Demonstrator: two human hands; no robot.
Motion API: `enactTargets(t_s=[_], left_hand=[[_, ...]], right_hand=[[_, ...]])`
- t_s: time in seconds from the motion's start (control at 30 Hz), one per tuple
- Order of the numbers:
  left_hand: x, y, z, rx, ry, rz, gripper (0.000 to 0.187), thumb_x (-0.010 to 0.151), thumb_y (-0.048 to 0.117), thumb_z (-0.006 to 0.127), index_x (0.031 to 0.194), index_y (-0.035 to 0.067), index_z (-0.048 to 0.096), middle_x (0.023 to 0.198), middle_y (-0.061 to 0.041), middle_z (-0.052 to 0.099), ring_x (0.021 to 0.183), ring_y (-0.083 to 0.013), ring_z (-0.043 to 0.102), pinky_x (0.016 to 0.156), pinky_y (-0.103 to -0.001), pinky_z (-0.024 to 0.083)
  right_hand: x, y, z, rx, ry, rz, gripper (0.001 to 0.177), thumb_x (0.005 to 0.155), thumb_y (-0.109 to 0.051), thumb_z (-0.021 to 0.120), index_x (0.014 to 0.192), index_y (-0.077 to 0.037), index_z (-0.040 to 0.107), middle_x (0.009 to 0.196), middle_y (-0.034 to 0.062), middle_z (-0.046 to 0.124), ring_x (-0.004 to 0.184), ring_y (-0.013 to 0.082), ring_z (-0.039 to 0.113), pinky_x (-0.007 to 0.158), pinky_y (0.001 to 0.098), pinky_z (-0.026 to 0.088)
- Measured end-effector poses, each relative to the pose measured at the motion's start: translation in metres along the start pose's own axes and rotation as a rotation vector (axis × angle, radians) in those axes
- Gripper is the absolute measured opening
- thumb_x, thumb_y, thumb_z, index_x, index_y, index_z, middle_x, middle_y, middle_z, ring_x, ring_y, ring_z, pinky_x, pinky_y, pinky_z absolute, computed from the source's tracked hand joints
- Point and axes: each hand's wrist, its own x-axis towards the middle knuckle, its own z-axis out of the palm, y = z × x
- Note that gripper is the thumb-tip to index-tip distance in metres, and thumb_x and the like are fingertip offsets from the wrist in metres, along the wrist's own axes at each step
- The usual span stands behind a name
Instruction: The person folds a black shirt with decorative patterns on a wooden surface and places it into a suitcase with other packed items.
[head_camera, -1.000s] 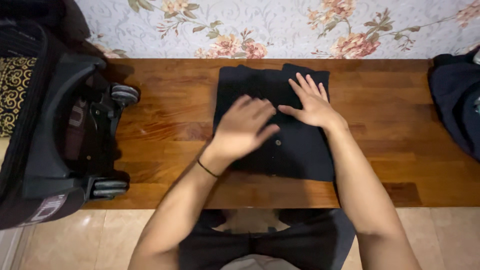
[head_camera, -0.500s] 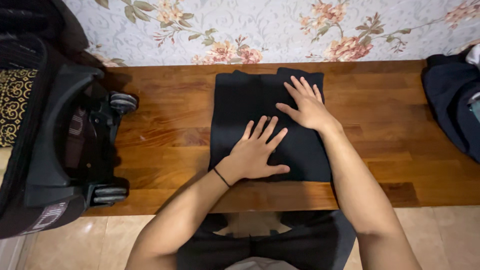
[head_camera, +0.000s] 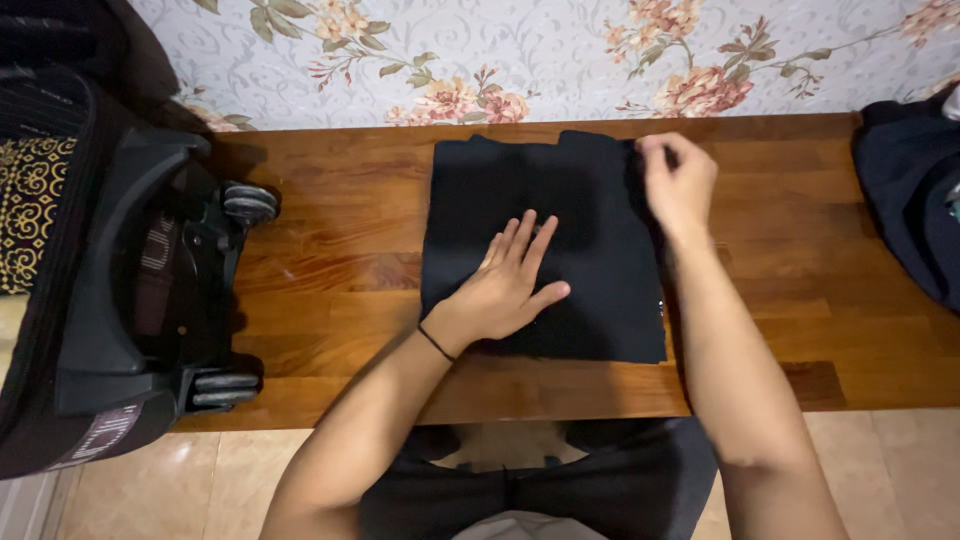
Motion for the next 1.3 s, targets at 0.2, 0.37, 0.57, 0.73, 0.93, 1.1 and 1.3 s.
enactTargets(t_s=[0.2, 0.37, 0.57, 0.73, 0.93, 1.1, 1.3], left_hand=[[0.004, -0.004, -0.006, 0.143, -0.069, -0.005, 0.101, 0.095, 0.061, 0.060, 0.162, 0.002, 0.011, 0.166, -0.032, 0.009, 0.155, -0.0494, 0.007, 0.123, -0.057, 0.010], [0.004, -0.010, -0.025, 0.140, -0.114, -0.028, 0.111, 0.085, 0.062, 0.070, 0.161, 0.002, 0.014, 0.168, -0.026, 0.013, 0.155, -0.0453, 0.007, 0.124, -0.058, 0.008], [0.003, -0.049, -0.046, 0.100, -0.205, 0.030, 0.111, 0.076, 0.051, 0.083, 0.161, 0.011, 0.023, 0.168, -0.023, 0.015, 0.156, -0.0421, 0.009, 0.124, -0.057, 0.010], [-0.014, -0.078, -0.067, 0.041, -0.128, -0.034, 0.100, 0.072, 0.037, 0.085, 0.157, 0.021, 0.036, 0.167, -0.019, 0.027, 0.157, -0.0389, 0.019, 0.124, -0.055, 0.017], [-0.029, -0.089, -0.090, 0.215, 0.181, -0.140, 0.060, 0.077, 0.008, 0.069, 0.135, 0.017, 0.062, 0.154, -0.018, 0.050, 0.145, -0.0400, 0.041, 0.120, -0.054, 0.028], [-0.024, -0.063, -0.088, 0.310, 0.575, -0.016, 0.033, 0.082, 0.009, 0.068, 0.115, 0.009, 0.069, 0.130, -0.015, 0.067, 0.125, -0.0336, 0.060, 0.112, -0.053, 0.040], [-0.004, 0.010, -0.050, 0.254, 0.457, 0.274, 0.024, 0.083, 0.026, 0.081, 0.079, 0.010, 0.064, 0.079, -0.008, 0.066, 0.077, -0.0288, 0.067, 0.068, -0.042, 0.052]], right_hand=[[0.008, 0.039, 0.002, 0.297, 0.041, 0.273, 0.020, 0.104, -0.012, 0.061, 0.095, 0.000, 0.074, 0.089, 0.0027, 0.076, 0.079, 0.0074, 0.068, 0.073, 0.0224, 0.055], [0.002, 0.046, 0.008, 0.242, -0.019, 0.206, 0.025, 0.107, -0.015, 0.061, 0.094, 0.002, 0.073, 0.090, 0.0039, 0.075, 0.079, 0.0079, 0.065, 0.074, 0.0239, 0.053], [0.002, 0.043, 0.011, 0.247, -0.035, 0.198, 0.025, 0.105, -0.016, 0.062, 0.093, 0.003, 0.073, 0.088, 0.0045, 0.076, 0.081, 0.0088, 0.068, 0.076, 0.0246, 0.055], [0.000, 0.041, 0.008, 0.293, -0.063, 0.190, 0.025, 0.105, -0.016, 0.062, 0.092, 0.002, 0.073, 0.088, 0.0045, 0.076, 0.081, 0.0091, 0.070, 0.077, 0.0247, 0.057], [-0.012, 0.030, 0.010, 0.293, -0.176, 0.123, 0.025, 0.104, -0.015, 0.061, 0.093, 0.002, 0.074, 0.087, 0.0053, 0.076, 0.080, 0.0098, 0.069, 0.076, 0.0253, 0.055], [-0.012, 0.017, 0.010, 0.227, -0.216, 0.110, 0.024, 0.103, -0.016, 0.061, 0.094, 0.001, 0.075, 0.086, 0.0045, 0.077, 0.080, 0.0085, 0.069, 0.075, 0.0245, 0.055], [-0.017, 0.003, 0.009, 0.187, -0.230, 0.151, 0.026, 0.102, -0.020, 0.064, 0.090, 0.000, 0.075, 0.076, 0.0026, 0.072, 0.070, 0.0066, 0.062, 0.067, 0.0244, 0.051]])
